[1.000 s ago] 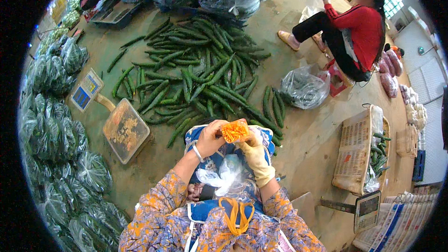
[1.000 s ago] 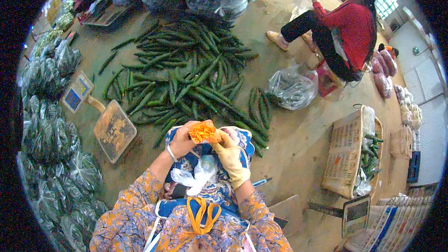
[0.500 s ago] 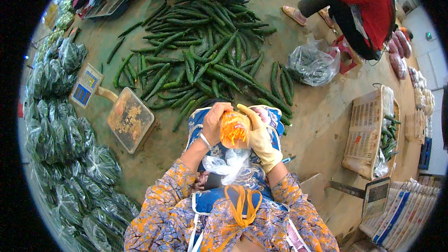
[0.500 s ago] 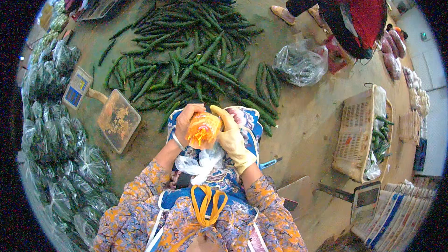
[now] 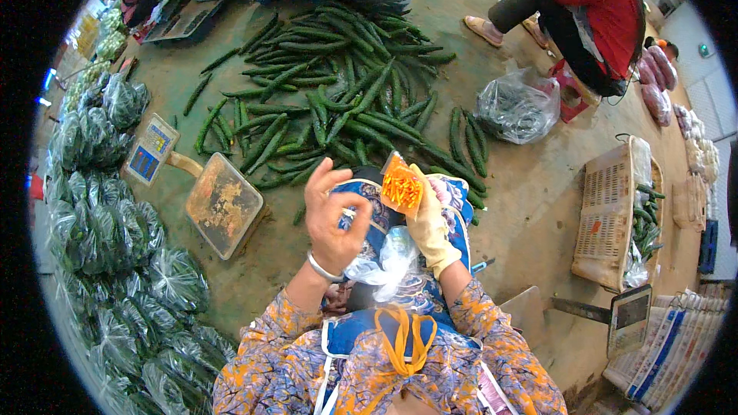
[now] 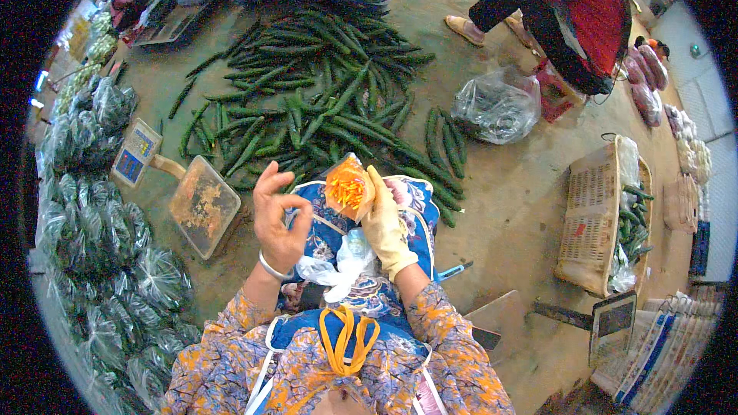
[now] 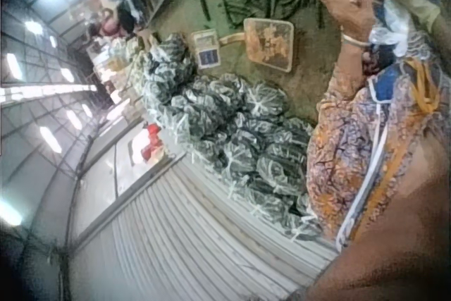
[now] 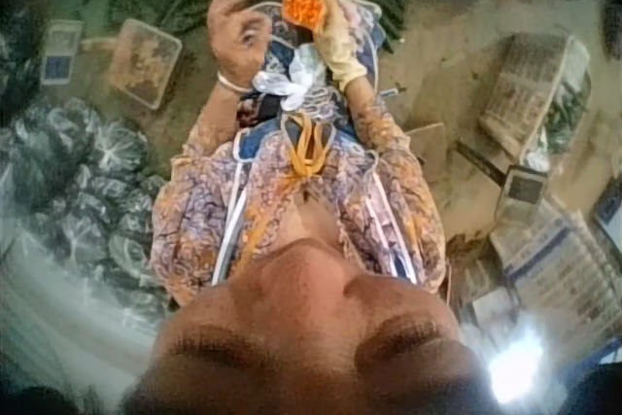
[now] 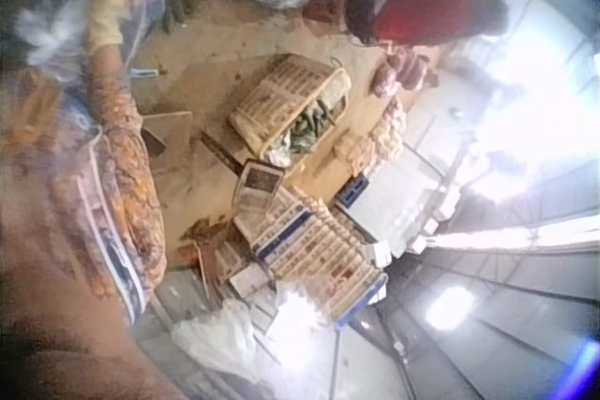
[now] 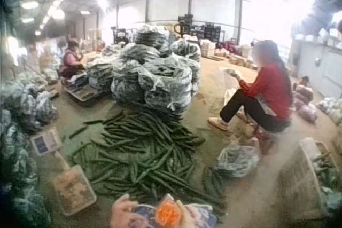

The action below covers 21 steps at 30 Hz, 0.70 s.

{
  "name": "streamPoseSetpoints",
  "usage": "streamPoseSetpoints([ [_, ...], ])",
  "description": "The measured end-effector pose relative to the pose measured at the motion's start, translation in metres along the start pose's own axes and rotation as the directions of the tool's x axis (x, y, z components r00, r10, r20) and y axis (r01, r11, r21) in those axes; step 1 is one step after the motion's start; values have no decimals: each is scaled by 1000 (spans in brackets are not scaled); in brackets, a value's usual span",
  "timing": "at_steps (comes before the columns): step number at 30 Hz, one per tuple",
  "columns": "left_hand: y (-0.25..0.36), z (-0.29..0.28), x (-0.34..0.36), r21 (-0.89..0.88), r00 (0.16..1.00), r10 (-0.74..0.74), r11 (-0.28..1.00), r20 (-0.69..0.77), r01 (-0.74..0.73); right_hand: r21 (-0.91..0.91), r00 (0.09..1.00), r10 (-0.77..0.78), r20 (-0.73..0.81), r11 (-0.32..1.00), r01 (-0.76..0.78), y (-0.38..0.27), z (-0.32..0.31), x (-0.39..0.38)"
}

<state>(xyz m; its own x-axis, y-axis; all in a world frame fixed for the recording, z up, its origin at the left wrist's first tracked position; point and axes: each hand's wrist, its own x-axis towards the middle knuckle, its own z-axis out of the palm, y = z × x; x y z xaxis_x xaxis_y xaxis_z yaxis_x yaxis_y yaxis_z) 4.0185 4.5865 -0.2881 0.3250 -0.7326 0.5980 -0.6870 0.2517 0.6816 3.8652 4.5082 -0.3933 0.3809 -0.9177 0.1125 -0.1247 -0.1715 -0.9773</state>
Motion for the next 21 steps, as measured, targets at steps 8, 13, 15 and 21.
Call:
streamPoseSetpoints([
  [8,3,1,-8,219,989,95,969,110,-117,-199,994,-104,-29,975,96,14,6,1],
  [13,11,-4,-3,343,984,15,936,180,-77,-248,992,-123,-21,962,114,11,4,1],
  [15,11,-5,-3,370,976,-15,927,216,-67,-243,991,-132,-26,963,121,8,4,1],
  [21,3,-7,-3,382,954,-51,922,295,-68,-282,992,-125,-28,953,112,3,3,0],
])
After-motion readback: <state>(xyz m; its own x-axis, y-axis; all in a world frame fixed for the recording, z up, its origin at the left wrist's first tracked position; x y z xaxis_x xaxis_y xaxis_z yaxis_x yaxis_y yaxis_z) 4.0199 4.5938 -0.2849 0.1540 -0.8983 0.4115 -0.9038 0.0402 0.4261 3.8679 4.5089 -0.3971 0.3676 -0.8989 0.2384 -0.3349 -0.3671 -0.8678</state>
